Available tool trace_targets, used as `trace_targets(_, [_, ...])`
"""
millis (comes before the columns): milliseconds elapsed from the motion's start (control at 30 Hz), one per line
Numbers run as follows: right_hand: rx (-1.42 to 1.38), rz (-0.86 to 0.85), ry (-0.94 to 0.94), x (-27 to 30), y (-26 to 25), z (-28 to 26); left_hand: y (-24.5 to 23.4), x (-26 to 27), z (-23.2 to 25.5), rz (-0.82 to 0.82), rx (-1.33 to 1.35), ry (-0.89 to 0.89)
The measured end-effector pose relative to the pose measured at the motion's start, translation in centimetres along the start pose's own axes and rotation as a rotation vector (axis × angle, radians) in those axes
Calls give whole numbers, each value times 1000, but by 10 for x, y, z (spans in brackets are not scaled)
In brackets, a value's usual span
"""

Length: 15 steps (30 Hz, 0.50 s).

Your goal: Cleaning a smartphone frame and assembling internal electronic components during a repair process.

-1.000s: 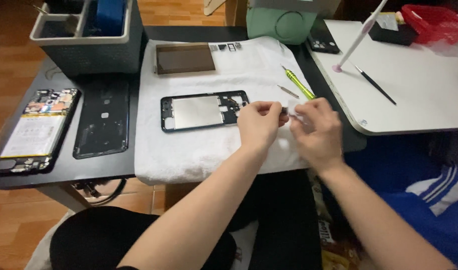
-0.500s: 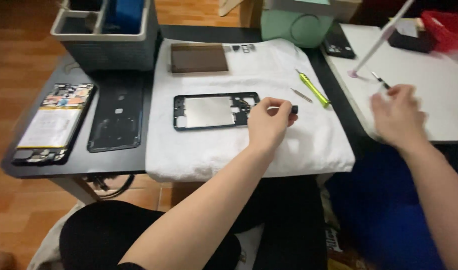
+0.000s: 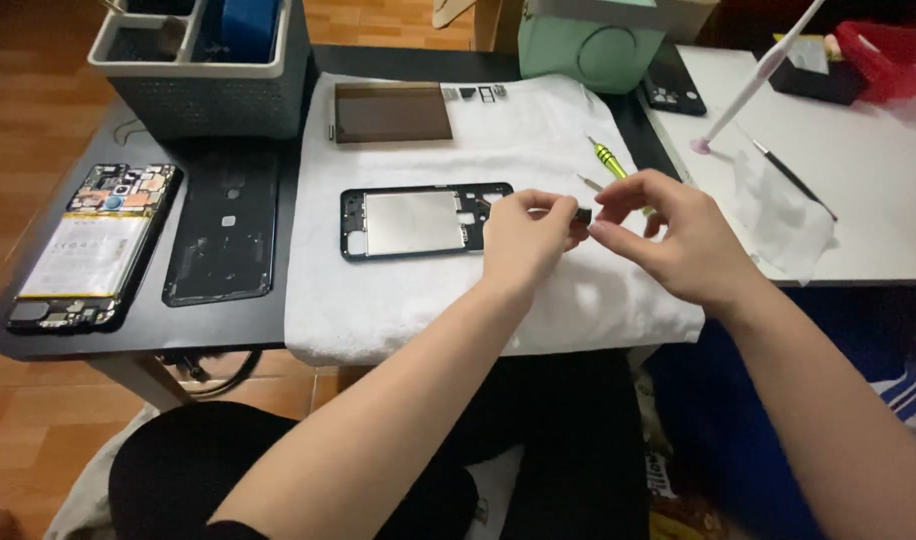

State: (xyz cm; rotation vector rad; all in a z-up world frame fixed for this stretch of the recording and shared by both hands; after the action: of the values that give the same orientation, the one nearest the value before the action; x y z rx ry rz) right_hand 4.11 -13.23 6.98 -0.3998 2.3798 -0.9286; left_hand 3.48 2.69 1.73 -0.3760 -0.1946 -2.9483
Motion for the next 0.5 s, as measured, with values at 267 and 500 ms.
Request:
trace_targets(267, [-58,-6,-25,-16,22,-9,-23,8,9,27,110,-17])
trace_targets(500, [-34,-62,21,-24,38,-13,-38,-8,0,26,34,-17])
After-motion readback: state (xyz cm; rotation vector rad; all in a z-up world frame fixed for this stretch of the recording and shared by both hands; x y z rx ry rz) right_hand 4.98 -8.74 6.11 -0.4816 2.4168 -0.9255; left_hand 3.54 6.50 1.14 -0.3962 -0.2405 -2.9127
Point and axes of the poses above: each hand's wrist, its own x-axis away from the middle knuckle, its own y-axis out of the palm, z = x × y, the point moved 4 cm from there along -x, towards the middle knuckle, and after that the axes turned 4 degrees about -y, right-handed, at the moved point
